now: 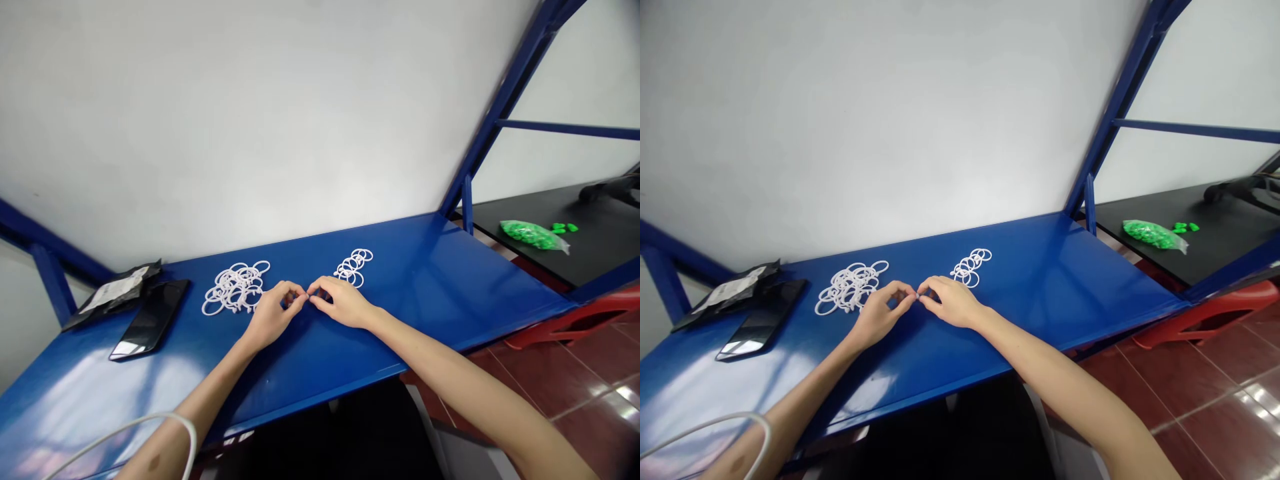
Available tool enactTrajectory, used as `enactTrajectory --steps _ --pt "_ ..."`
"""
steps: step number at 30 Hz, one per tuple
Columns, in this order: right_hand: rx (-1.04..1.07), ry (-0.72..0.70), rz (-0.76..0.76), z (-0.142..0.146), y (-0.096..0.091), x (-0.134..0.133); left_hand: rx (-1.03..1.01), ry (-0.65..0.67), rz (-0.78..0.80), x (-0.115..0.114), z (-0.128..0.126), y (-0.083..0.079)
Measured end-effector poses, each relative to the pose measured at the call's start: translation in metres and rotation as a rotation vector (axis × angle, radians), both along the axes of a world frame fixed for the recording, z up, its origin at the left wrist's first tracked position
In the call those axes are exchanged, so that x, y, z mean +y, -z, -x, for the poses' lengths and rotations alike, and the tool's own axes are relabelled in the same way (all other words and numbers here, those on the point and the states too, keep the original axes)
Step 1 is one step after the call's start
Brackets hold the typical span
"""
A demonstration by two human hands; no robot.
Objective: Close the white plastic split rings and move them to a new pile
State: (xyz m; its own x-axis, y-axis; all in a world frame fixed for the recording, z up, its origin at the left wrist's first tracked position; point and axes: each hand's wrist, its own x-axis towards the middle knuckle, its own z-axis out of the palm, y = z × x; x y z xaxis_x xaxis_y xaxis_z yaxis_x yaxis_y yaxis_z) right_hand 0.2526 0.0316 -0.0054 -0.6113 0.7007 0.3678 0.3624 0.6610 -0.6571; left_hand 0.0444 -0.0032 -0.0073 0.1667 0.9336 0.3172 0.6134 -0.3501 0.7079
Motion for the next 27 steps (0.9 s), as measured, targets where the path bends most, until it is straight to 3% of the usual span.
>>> enactTrajectory --steps 6,12,16,21,27 --pt "0.143 -0.020 0.168 0.004 -0.005 -0.007 -0.335 0.033 0.130 -0.009 -0.007 -0.007" --pt "0.213 0.028 0.360 0.005 -0.013 -0.012 -0.483 0.041 0.199 -0.013 -0.011 -0.008" --pt "0.263 0.038 0.391 0.005 -0.015 -0.012 -0.529 0.005 0.218 -0.013 -0.010 -0.006" --pt "0.292 0.048 0.339 0.004 -0.011 -0.009 -0.559 -0.028 0.213 -0.013 -0.009 -0.006" --pt "0.110 0.049 -0.022 0.002 -0.005 -0.009 -0.532 -0.026 0.209 -0.013 -0.011 -0.008"
